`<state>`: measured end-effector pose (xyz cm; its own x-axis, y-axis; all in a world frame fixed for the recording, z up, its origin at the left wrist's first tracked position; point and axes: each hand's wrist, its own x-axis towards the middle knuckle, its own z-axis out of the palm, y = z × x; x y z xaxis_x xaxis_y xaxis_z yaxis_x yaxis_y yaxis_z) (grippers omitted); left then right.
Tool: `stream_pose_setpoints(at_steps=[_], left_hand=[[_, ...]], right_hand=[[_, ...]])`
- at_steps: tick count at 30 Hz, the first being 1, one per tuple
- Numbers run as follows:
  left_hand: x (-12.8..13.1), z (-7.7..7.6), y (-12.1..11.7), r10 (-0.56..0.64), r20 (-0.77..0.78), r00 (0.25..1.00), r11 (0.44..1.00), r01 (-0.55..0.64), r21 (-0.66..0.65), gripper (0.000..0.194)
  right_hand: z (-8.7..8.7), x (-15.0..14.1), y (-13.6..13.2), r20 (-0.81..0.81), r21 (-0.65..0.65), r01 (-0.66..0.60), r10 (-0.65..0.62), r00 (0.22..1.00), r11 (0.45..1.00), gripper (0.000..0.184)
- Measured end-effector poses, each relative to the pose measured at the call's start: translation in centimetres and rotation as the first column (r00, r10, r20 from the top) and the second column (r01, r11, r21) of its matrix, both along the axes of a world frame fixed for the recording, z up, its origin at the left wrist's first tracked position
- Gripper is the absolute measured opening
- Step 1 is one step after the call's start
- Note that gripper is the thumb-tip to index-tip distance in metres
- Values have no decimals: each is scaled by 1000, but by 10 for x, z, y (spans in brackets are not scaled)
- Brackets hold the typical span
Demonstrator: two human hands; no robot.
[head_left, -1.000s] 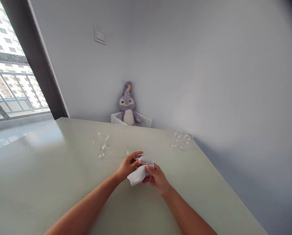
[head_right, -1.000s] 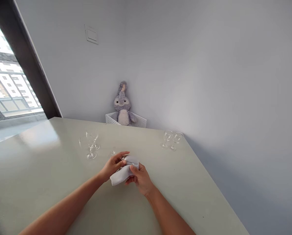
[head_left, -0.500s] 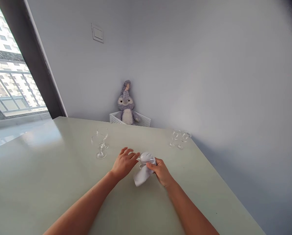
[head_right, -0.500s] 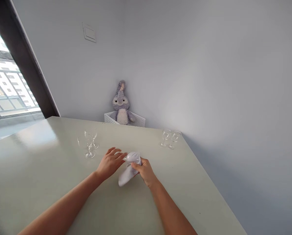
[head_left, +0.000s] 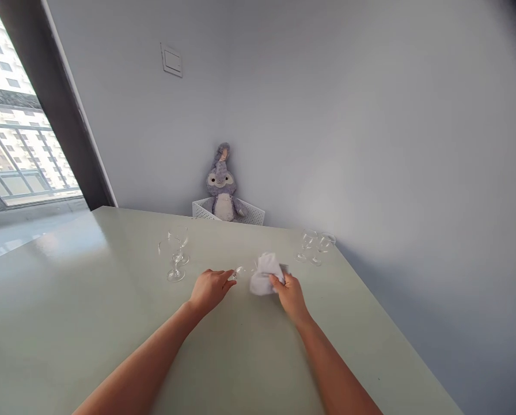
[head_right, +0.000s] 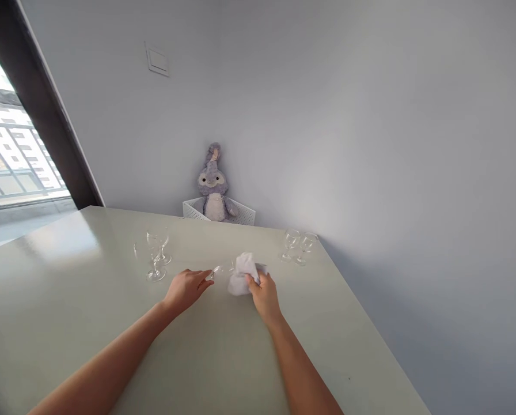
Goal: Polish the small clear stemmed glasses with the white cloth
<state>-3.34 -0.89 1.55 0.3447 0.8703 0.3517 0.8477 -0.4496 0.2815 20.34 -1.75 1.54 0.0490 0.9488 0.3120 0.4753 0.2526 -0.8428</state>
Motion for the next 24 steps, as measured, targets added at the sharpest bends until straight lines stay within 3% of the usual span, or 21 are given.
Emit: stream_pose_setpoints(at_steps=[2,4,7,9,12,14,15,18,21,24], left_hand=[[0,2,-1,58,23,998,998,-57,-36,28],[2,3,-3,62,33,998,997,-60,-46,25],[11,1,-9,-106,13,994,994,106,6,22],[16,-1,-13,-260,-40,965,961,263,81,25],[21,-2,-17,-360,-125,925,905,378,196,29],[22,-1,-19,-365,-152,919,891,392,230,30],[23,-1,-19,-355,-153,923,894,382,233,31],[27,-4,-20,-284,-106,953,931,300,208,36],[33,-10,-22,-210,-9,978,967,209,146,42],[39,-14,-26,-154,112,982,987,149,52,44]], right_hand=[[4,-4,-6,103,194,111,-132,986,975,33],[10,-13,-16,273,356,-18,-85,958,934,35],[18,-31,-31,501,339,-362,159,851,868,40],[19,-37,-34,511,293,-407,218,831,865,35],[16,-30,-26,321,167,-245,183,929,955,24],[13,-20,-17,51,-50,-142,144,988,989,30],[12,-16,-12,-108,-171,-122,105,989,978,33],[6,-12,-5,-479,-373,-117,-83,874,921,35],[-2,-22,-6,-672,-381,-88,-210,710,920,32],[-8,-34,-10,-809,-350,-111,-240,536,930,31]])
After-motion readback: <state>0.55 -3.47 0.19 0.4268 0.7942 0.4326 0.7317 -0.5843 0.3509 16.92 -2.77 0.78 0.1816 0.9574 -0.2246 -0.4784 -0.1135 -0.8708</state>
